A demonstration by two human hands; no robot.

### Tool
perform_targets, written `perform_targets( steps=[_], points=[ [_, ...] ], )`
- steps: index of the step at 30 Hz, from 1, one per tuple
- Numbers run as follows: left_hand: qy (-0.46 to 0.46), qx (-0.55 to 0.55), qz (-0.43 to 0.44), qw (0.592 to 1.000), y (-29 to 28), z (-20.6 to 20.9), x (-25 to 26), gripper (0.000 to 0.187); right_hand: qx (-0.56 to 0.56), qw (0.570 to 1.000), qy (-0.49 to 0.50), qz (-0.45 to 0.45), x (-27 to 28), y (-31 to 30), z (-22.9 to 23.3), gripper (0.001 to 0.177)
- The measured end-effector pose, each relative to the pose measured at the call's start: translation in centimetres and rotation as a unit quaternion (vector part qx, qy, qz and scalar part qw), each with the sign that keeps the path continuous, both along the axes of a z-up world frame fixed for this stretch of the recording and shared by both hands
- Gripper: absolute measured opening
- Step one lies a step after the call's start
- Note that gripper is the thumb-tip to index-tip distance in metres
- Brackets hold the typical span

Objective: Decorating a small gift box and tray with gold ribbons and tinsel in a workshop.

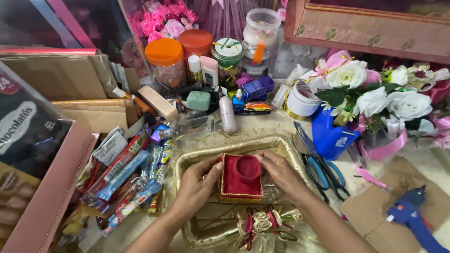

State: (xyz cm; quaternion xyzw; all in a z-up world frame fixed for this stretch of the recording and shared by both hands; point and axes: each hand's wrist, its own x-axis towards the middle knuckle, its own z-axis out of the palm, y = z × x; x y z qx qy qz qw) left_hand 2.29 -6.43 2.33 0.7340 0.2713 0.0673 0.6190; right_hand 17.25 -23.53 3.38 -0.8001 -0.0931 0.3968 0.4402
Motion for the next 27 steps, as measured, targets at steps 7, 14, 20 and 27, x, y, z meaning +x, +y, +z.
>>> perform_targets(
  steps=[7, 14, 20, 27],
  points=[
    [0.005, -0.135, 0.111, 0.985, -1.6, 1.6, 0.9, 0.039, 0.103, 0.993, -0.047, 0.018, 2.2, -0.7, -4.8, 0.036],
    [-0.007, -0.222, 0.169, 0.96, -2.8, 2.2, 1.4, 0.03, 0.064, 0.997, -0.05, -0.001, 2.1, -1.0, -4.7, 0.061],
    [-0.04, -0.316, 0.152, 0.936, -2.3, 0.3, 1.2, 0.017, 0.049, 0.997, -0.058, 0.02, 1.8, -1.1, -4.3, 0.069],
    [-0.031, -0.381, 0.148, 0.912, -1.5, -0.6, 1.5, 0.021, -0.022, 0.993, -0.096, 0.064, 1.1, -0.9, -2.2, 0.072]
  ],
)
